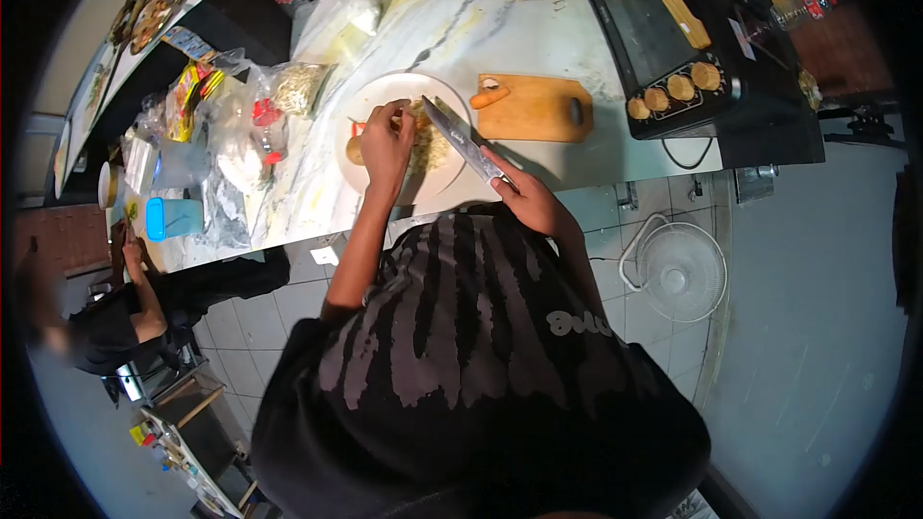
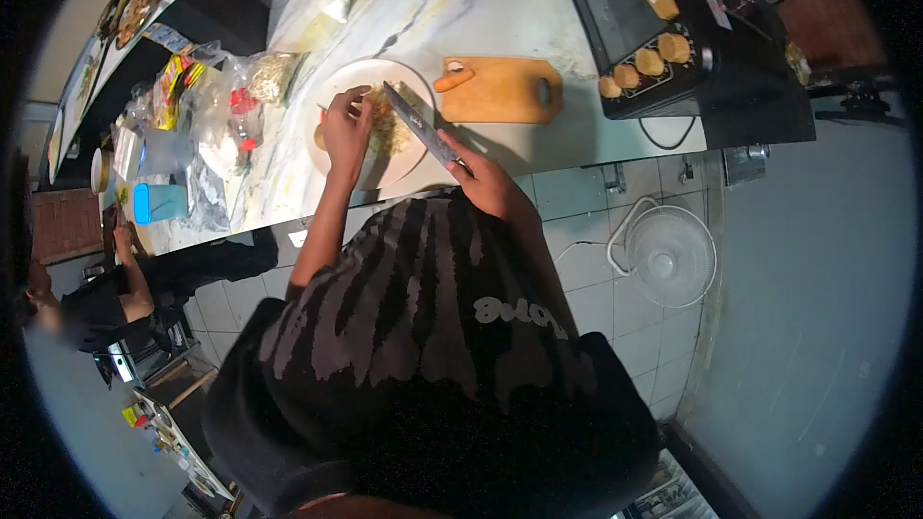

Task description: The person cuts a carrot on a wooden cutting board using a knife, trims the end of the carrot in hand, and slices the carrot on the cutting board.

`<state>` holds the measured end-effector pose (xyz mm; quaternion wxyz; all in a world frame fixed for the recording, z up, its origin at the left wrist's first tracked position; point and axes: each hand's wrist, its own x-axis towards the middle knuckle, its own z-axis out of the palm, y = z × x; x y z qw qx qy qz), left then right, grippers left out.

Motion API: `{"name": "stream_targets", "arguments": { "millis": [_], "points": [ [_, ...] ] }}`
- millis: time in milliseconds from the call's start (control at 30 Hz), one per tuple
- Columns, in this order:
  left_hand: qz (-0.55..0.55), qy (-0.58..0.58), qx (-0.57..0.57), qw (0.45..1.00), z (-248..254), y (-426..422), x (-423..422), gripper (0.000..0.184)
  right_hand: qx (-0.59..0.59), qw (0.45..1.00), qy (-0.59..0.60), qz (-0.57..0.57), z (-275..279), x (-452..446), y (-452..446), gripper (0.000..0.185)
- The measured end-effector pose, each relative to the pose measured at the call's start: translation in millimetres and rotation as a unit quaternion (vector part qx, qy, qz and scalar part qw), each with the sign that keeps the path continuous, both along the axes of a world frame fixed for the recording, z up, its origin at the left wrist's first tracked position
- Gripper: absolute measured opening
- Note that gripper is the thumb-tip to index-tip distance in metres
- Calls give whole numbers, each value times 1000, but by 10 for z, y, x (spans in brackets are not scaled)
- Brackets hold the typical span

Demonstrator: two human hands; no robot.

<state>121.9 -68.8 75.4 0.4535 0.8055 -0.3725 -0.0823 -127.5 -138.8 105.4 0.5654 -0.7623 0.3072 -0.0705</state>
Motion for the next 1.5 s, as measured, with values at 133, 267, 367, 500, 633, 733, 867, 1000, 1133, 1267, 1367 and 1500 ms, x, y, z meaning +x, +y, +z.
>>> {"name": "stream_targets", "arguments": {
  "millis": [133,267,367,500,633,733,867,1000,1133,1267,1367,1500],
  "points": [
    [-120,-176,2,977,3,436,-91,52,58,993,91,51,142,239,119,52],
    [-84,-266,52,959,-160,593,-170,54,27,996,72,47,115,130,172,55],
    [-102,-124,-22,987,-152,622,-54,45,31,995,42,-84,21,-157,303,43],
    [-176,-73,-80,978,-126,492,97,21,75,935,-10,-347,3,-384,397,20],
    [-195,-18,-104,975,-119,184,99,27,87,870,-104,-474,44,-675,628,16],
    [-214,4,-98,972,-153,-42,82,32,100,842,-103,-520,-78,-862,782,12],
    [-186,42,-41,981,-139,-335,76,35,105,825,-128,-540,-178,-992,851,10],
    [-85,-99,34,991,-211,-428,590,30,144,813,-134,-548,-207,-956,790,13],
    [-57,-162,188,967,-452,-373,722,62,153,833,-85,-525,-205,-895,431,15],
    [-83,-132,235,959,-289,-226,575,70,116,865,-97,-479,-251,-913,-14,14],
    [-129,-37,288,948,17,-164,446,63,103,875,-99,-463,-190,-873,-314,15],
    [5,-185,206,961,-160,-190,484,57,82,896,-118,-420,-259,-836,-681,16]
  ]
}}
